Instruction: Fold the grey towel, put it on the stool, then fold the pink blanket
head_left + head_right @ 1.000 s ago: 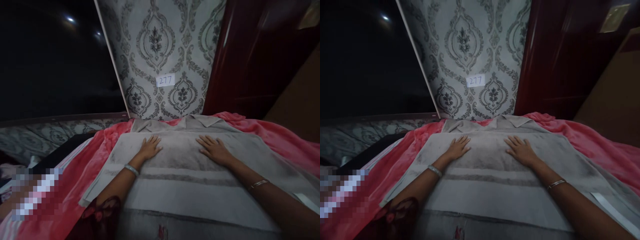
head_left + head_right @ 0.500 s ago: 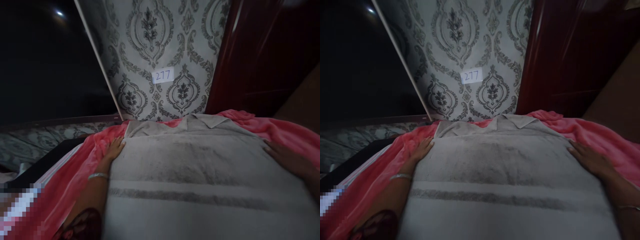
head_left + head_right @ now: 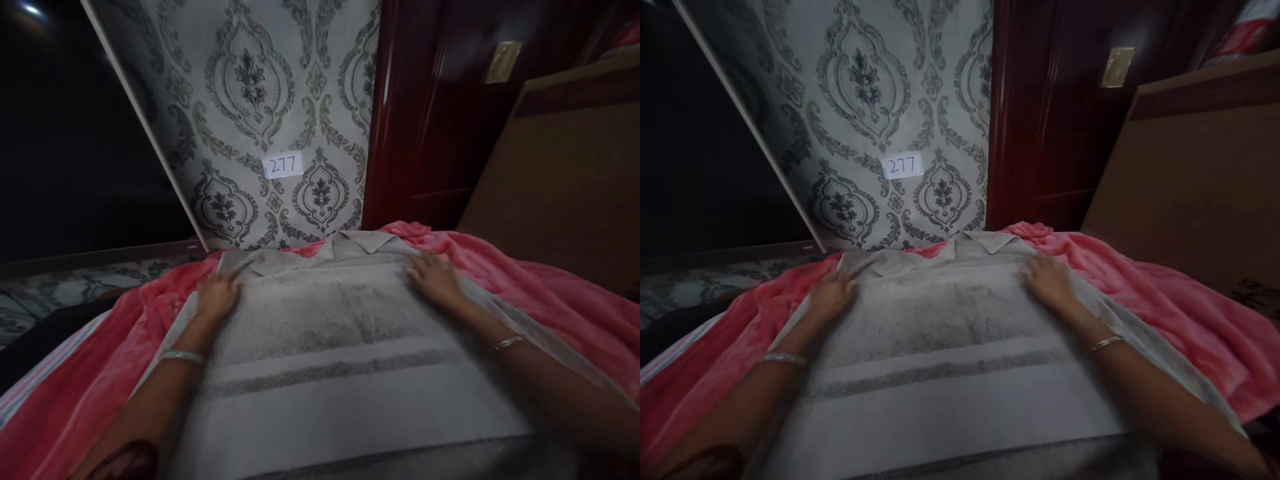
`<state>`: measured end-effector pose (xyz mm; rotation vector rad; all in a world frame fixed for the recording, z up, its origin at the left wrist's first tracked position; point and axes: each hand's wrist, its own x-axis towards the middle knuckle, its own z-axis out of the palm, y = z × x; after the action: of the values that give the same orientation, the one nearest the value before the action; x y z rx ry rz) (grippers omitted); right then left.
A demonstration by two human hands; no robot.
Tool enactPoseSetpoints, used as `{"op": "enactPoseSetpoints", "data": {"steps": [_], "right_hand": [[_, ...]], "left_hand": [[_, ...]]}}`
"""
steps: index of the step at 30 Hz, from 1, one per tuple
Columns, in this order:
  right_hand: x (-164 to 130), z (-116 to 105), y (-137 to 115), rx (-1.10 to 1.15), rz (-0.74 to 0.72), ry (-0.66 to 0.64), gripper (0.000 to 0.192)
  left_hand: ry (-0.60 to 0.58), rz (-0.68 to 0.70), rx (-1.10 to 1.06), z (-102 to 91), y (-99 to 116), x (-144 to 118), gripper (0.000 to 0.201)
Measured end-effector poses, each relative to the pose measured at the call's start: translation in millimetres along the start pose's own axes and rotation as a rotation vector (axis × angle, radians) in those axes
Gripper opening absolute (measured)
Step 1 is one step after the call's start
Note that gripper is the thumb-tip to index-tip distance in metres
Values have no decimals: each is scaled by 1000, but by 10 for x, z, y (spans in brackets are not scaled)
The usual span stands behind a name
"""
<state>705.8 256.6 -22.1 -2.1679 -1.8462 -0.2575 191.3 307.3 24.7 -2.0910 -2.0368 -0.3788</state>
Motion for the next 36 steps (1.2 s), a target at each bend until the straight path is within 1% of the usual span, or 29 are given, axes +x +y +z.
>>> {"op": "enactPoseSetpoints", "data": {"steps": [1,3,4,5,6,7,8,9,10,11,13,15,16,18,19,21,22,24,27,30,32,34,36], "right_hand": [[-7,-17,-304,36,-133,-47,60],[-43,9,-906,108,-387,-154,58],[-67,46,-1167,134,-486,-192,58],[-90,92,-1379,153,-544,-211,59],[-106,142,-1532,160,-579,-221,59],[-110,188,-1619,164,-596,-229,59],[-97,229,-1639,162,-595,-235,60],[-67,261,-1592,152,-578,-245,60],[-21,285,-1483,137,-546,-260,60],[37,303,-1318,119,-497,-278,61],[160,331,-859,69,-356,-311,61],[253,357,-312,33,-202,-306,62],[278,370,-42,19,-127,-280,63],[291,398,424,-3,-7,-214,65],[286,413,599,-1,51,-193,66],[267,446,819,10,155,-166,68],[260,464,869,14,199,-156,69],[248,494,886,16,252,-137,69],[219,496,824,31,240,-94,69],[155,397,756,42,227,-47,65],[97,278,688,28,245,-30,63],[21,153,548,8,268,-20,63],[-102,57,294,-4,248,-16,63]], "left_hand": [[-9,117,-29,16,260,28,52],[-87,388,-74,97,805,36,56],[-140,510,-83,158,1052,15,57],[-165,589,-89,229,1261,-20,57],[-199,624,-91,304,1421,-60,58],[-216,635,-98,379,1529,-101,59],[-224,629,-104,445,1587,-134,59],[-229,618,-108,498,1600,-155,60],[-228,607,-107,534,1571,-159,61],[-228,598,-99,553,1505,-146,61],[-242,570,-69,546,1272,-77,60],[-256,491,-48,508,918,20,58],[-264,418,-46,487,707,65,58],[-203,257,-58,449,267,132,52],[-163,182,-56,434,62,150,48],[-140,116,-47,416,-266,160,47],[-135,98,-43,415,-378,157,48],[-132,75,-40,426,-502,143,48],[-122,44,-53,456,-519,133,48],[-152,19,-65,429,-444,136,56],[-169,-6,-16,351,-365,126,57],[-107,-49,80,236,-253,87,56],[-25,-61,150,110,-91,-8,56]]}}
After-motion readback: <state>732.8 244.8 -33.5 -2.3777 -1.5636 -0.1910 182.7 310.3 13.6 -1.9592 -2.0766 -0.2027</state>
